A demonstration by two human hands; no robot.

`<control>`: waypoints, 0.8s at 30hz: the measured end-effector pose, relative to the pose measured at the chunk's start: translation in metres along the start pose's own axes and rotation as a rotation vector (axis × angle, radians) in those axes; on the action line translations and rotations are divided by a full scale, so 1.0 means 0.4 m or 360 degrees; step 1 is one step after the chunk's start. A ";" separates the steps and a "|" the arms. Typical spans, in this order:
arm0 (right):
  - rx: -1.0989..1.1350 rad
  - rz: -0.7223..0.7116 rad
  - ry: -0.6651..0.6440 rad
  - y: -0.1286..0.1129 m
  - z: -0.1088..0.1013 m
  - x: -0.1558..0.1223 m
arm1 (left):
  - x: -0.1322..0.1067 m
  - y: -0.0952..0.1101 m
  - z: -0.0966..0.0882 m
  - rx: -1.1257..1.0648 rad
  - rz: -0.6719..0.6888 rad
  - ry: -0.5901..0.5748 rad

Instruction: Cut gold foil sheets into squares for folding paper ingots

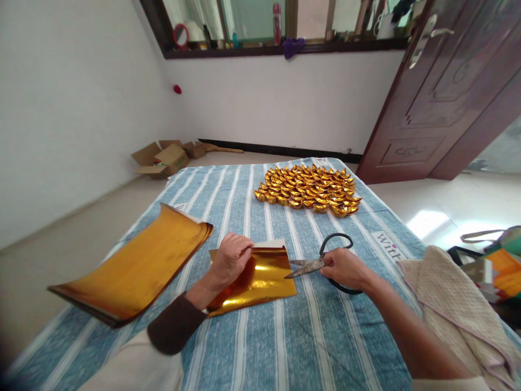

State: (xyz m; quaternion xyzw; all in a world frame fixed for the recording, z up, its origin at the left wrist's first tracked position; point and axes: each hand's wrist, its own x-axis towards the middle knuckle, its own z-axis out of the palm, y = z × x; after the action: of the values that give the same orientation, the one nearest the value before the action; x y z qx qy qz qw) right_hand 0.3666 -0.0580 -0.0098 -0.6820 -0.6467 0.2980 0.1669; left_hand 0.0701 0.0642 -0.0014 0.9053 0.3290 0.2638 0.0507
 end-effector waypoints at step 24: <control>-0.0562 0.0018 0.0048 -0.041 0.035 -0.050 | -0.167 0.081 -0.016 0.0054 0.0498 -0.0580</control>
State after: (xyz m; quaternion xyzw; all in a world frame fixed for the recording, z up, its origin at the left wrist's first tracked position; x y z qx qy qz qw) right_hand 0.3454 -0.0782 -0.0065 -0.7088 -0.6825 0.1704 0.0527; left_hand 0.0423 -0.0030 -0.0170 0.9786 0.1747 0.0952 0.0525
